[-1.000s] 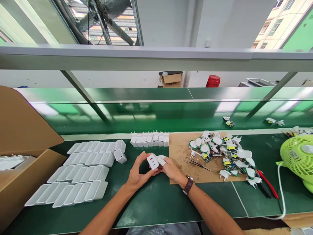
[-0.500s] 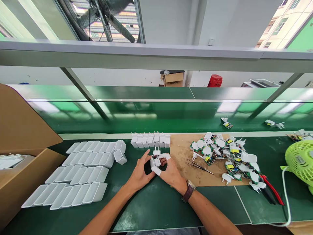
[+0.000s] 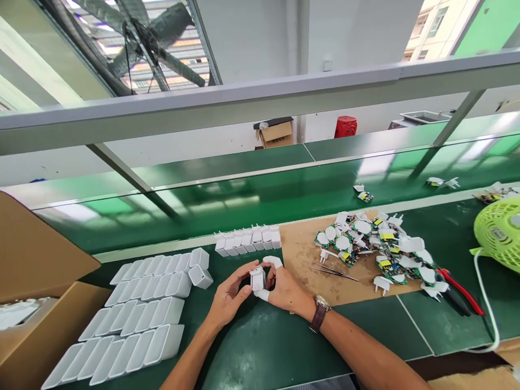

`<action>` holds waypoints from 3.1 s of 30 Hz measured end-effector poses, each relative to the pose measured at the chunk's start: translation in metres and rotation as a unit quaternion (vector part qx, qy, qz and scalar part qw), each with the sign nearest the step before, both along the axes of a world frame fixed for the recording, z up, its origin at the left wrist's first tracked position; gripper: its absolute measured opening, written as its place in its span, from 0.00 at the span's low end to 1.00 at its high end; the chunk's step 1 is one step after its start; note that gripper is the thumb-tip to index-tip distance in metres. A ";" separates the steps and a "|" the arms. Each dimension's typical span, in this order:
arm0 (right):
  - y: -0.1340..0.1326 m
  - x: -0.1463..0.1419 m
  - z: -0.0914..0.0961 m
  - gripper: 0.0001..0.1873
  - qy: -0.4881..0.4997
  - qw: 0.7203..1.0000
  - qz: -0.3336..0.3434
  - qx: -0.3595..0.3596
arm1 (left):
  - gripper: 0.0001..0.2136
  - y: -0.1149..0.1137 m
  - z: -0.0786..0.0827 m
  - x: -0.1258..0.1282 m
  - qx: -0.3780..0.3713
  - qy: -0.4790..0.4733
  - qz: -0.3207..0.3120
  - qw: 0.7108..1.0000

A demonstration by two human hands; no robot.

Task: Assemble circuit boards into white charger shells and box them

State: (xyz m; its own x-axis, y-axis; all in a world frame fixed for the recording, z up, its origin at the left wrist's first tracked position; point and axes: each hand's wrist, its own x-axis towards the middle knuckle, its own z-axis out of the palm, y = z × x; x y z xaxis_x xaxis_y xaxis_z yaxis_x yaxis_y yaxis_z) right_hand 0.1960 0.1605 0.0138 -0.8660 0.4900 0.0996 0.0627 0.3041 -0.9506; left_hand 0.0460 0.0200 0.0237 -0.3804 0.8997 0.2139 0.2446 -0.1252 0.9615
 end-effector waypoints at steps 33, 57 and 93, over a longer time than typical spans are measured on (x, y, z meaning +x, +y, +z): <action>0.011 0.011 0.014 0.48 0.118 0.990 -0.014 0.078 | 0.20 0.006 0.062 -0.008 -0.064 0.311 0.043 0.947; -0.004 0.009 0.014 0.58 0.169 0.970 0.119 -0.124 | 0.15 -0.011 0.073 0.051 0.084 0.292 -0.077 0.950; -0.004 0.029 0.050 0.34 0.010 0.945 0.301 -0.131 | 0.10 -0.005 0.089 0.045 0.006 0.302 -0.016 0.953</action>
State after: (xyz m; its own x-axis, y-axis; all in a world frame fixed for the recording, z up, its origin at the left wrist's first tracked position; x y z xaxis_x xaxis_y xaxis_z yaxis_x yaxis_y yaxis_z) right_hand 0.2248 0.1564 0.0634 -0.9949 -0.0798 0.0616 -0.0644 0.0333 -0.9974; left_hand 0.0906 0.0154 0.1124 -0.1572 0.9047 0.3961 0.7486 -0.1524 0.6452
